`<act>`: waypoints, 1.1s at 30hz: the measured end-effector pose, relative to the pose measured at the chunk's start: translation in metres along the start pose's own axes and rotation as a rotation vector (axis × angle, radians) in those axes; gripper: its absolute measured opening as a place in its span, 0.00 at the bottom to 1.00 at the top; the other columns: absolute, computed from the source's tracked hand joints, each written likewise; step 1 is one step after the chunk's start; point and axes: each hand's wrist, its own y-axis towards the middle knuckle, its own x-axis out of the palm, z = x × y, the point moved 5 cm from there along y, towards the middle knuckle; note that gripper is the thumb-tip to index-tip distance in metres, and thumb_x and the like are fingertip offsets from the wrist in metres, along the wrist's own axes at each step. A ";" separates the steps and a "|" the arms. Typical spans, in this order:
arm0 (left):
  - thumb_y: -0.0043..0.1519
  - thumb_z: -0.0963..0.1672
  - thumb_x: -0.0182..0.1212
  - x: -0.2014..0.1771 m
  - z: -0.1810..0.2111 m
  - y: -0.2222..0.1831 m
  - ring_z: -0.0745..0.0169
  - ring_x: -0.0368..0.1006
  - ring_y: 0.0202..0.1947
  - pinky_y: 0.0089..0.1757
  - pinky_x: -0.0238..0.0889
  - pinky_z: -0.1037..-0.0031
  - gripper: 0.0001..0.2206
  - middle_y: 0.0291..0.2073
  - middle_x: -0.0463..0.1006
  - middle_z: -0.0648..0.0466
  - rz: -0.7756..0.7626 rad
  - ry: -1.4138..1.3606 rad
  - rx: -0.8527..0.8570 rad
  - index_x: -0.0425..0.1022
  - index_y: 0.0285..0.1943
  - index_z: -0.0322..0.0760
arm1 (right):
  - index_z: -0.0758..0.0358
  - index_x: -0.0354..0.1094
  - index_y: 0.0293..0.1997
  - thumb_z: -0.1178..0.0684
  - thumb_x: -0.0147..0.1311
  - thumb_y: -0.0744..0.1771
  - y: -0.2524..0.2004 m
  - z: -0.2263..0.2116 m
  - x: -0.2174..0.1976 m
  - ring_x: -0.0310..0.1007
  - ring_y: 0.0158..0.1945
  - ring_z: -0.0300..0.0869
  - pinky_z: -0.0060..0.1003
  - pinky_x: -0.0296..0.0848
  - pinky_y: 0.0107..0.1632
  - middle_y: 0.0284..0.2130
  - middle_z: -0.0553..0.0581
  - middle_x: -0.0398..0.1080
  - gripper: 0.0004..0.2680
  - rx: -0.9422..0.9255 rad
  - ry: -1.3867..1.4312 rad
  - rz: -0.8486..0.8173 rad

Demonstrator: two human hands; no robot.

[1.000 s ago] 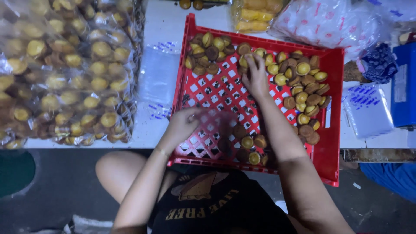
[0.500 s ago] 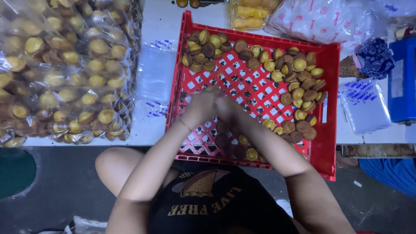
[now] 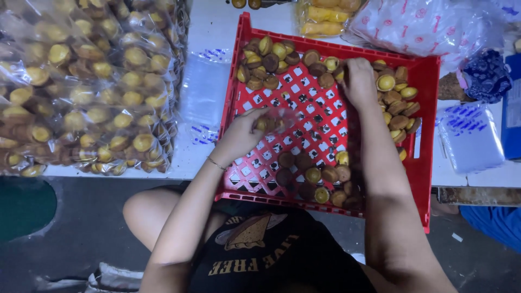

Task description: The person sorts small baked bread rolls from a red plastic crate into plastic bags by hand.

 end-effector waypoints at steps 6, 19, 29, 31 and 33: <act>0.52 0.40 0.56 -0.006 0.015 0.011 0.32 0.70 0.60 0.58 0.63 0.46 0.30 0.57 0.75 0.39 -0.038 -0.032 0.000 0.68 0.68 0.39 | 0.56 0.77 0.40 0.52 0.75 0.58 -0.008 -0.243 -0.137 0.75 0.49 0.53 0.45 0.70 0.54 0.38 0.55 0.75 0.12 -0.413 0.779 -0.064; 0.52 0.39 0.55 -0.023 0.035 -0.001 0.33 0.72 0.58 0.55 0.65 0.49 0.28 0.54 0.78 0.40 -0.047 0.010 0.027 0.72 0.66 0.36 | 0.55 0.65 0.49 0.48 0.73 0.61 -0.001 -0.061 -0.021 0.76 0.48 0.60 0.56 0.74 0.50 0.40 0.62 0.70 0.19 0.483 0.290 0.068; 0.53 0.39 0.57 -0.032 0.058 0.003 0.33 0.71 0.59 0.57 0.64 0.52 0.28 0.55 0.77 0.34 -0.095 -0.078 0.092 0.70 0.67 0.31 | 0.57 0.77 0.44 0.55 0.60 0.66 -0.019 -0.271 -0.146 0.80 0.40 0.55 0.46 0.78 0.42 0.33 0.59 0.77 0.05 0.018 0.748 -0.073; 0.53 0.39 0.56 -0.037 0.055 0.001 0.33 0.71 0.59 0.57 0.64 0.52 0.27 0.55 0.77 0.35 -0.089 -0.082 0.097 0.70 0.67 0.31 | 0.53 0.76 0.44 0.51 0.53 0.69 -0.021 -0.279 -0.136 0.80 0.39 0.53 0.47 0.78 0.42 0.31 0.56 0.77 0.05 -0.118 0.520 -0.053; 0.55 0.39 0.54 -0.046 0.039 0.001 0.36 0.72 0.58 0.57 0.64 0.52 0.25 0.52 0.80 0.40 -0.037 -0.030 0.050 0.75 0.64 0.42 | 0.55 0.70 0.38 0.45 0.51 0.72 -0.022 -0.278 -0.170 0.78 0.32 0.52 0.47 0.75 0.32 0.24 0.55 0.71 0.09 -0.205 0.194 0.057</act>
